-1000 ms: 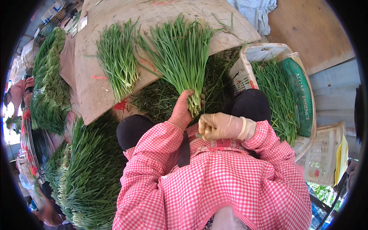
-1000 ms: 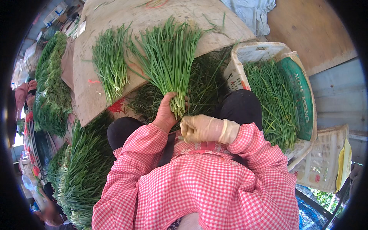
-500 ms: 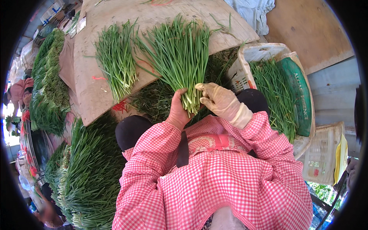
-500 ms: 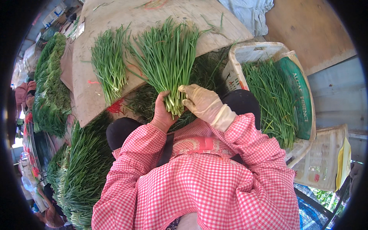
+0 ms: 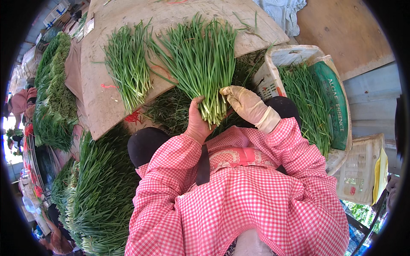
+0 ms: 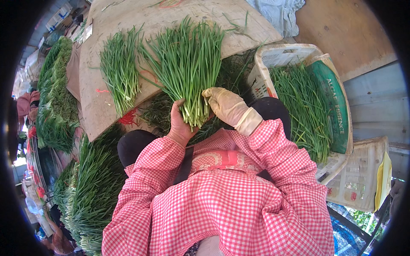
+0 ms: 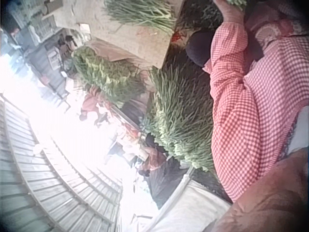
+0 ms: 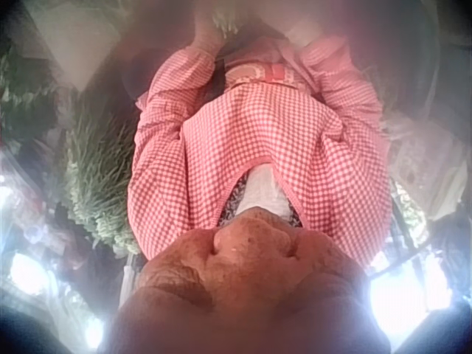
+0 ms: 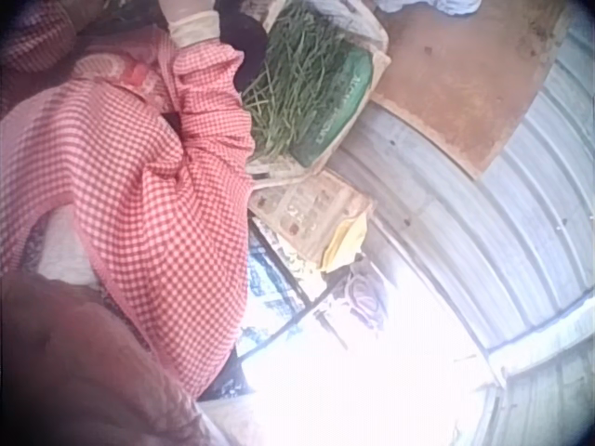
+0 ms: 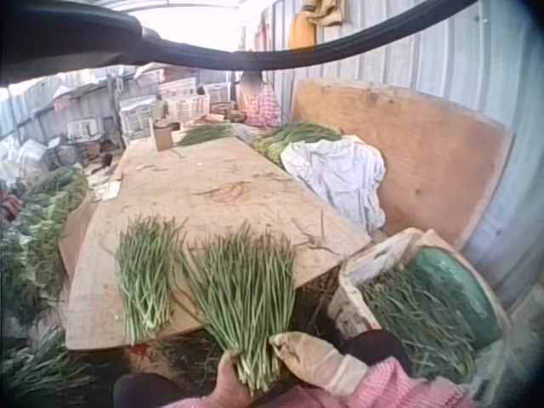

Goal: The person picks up bunches of green stalks, removes loose or yellowed pieces by hand, and places the sorted bunches into a white plastic crate.

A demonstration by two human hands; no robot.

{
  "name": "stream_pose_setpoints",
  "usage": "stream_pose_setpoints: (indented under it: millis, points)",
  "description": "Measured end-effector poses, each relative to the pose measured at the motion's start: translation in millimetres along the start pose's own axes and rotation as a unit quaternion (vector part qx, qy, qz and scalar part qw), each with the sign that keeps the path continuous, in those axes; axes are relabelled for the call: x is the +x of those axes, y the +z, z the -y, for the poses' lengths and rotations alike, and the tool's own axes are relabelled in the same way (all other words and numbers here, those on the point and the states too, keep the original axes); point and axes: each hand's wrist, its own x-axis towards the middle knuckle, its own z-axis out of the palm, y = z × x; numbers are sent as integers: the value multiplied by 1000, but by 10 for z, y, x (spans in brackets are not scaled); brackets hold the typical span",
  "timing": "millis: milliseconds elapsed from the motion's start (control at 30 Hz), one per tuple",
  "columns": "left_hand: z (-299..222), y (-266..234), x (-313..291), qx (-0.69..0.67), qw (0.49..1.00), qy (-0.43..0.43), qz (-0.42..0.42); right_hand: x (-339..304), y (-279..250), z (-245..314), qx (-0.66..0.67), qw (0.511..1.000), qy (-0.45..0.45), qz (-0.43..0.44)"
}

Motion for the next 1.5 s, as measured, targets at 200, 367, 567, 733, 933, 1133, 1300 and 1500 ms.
stream_pose_setpoints:
  millis: [200,367,567,733,933,1133,1300,1500]
  points:
    - [-3,31,-7,-3,1000,-2,-10,38,-142,256,-27,995,75,59]
    - [4,-14,15,9,1000,-3,-11,118,-30,291,-199,980,20,-2]
    - [-9,-9,-7,4,1000,0,11,288,30,222,-233,972,15,11]
    - [9,23,5,11,1000,8,5,336,0,117,-172,985,19,7]
    - [14,-46,28,29,1000,-6,1,421,-100,-140,357,904,232,25]
    - [-14,49,-24,18,1000,-10,15,123,-585,155,699,700,91,116]
    - [3,-5,21,25,999,-18,-10,58,-373,23,243,969,36,13]
    - [14,-30,33,2,1000,0,13,302,-13,162,-132,991,35,9]
